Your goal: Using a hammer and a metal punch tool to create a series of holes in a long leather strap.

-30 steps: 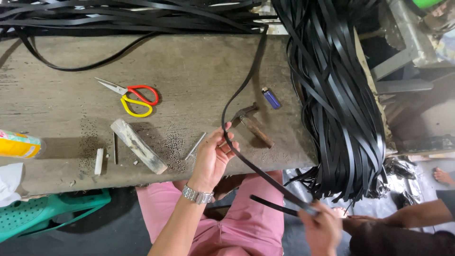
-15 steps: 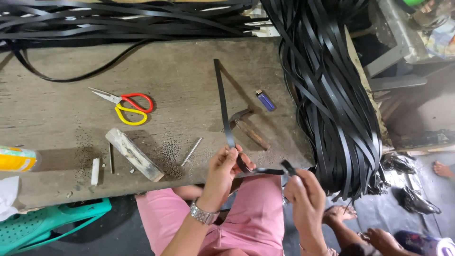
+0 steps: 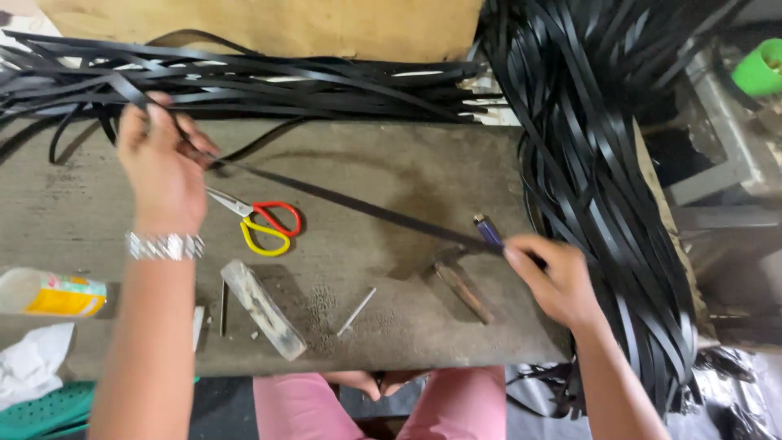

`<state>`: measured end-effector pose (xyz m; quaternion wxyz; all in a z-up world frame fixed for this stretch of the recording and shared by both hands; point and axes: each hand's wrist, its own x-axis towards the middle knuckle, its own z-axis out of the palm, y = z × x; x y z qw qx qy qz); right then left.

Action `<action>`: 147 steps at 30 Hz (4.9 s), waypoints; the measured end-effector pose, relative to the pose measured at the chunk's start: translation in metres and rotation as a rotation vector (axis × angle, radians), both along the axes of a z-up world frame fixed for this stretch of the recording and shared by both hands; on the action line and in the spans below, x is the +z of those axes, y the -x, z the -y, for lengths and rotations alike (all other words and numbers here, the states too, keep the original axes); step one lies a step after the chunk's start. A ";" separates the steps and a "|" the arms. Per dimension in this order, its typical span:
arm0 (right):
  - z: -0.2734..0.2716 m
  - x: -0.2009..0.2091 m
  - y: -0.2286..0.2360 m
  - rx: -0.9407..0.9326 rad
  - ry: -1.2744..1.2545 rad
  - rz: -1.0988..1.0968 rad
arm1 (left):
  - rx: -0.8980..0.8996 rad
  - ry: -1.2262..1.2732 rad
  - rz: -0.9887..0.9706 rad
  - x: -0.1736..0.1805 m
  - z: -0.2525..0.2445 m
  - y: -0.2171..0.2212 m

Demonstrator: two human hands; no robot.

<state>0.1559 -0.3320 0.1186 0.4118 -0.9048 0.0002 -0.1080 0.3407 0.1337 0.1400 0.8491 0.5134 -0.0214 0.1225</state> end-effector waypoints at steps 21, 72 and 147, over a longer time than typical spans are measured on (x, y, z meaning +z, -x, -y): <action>-0.090 -0.068 -0.093 0.154 0.053 0.244 | -0.357 -0.540 -0.228 -0.036 0.183 0.070; -0.022 -0.120 0.208 -0.769 -0.713 0.060 | -0.445 -1.015 0.631 -0.158 0.298 0.240; -0.125 -0.095 0.056 0.425 0.316 0.178 | 0.232 -1.483 0.049 -0.117 0.157 0.267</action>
